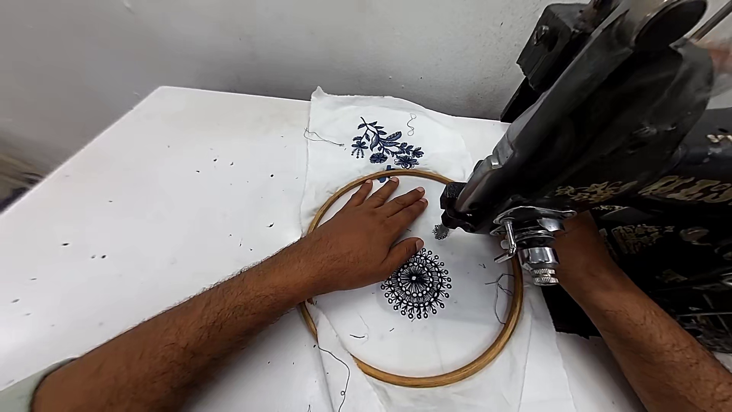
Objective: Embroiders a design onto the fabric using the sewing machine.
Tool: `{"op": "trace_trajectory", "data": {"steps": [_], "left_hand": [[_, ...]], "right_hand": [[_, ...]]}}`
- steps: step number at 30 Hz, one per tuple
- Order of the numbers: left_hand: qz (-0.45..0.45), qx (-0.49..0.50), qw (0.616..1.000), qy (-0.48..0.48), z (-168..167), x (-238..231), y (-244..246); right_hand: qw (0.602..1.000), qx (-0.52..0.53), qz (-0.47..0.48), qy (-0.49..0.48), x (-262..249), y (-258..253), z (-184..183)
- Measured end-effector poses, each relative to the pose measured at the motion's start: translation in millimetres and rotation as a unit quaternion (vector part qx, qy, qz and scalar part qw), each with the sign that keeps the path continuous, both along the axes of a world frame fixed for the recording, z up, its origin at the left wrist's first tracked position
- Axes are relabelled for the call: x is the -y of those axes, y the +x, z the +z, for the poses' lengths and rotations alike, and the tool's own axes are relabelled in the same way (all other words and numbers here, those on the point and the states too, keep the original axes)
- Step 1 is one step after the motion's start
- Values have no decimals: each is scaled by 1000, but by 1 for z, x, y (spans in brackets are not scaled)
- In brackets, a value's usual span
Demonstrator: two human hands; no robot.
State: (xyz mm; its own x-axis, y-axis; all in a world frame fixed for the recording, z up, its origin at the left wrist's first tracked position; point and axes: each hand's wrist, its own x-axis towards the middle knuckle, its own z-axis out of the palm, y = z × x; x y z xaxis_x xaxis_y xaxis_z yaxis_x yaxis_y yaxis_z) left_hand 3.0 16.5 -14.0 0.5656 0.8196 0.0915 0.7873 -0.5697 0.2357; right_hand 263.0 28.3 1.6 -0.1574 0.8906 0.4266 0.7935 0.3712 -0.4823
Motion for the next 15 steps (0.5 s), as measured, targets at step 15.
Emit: {"op": "trace_trajectory", "data": {"steps": [15], "left_hand": [[-2,0,1000,-4,1,1,1]], "right_hand": [[999,-39,-9,-13,2,-2,2]]}}
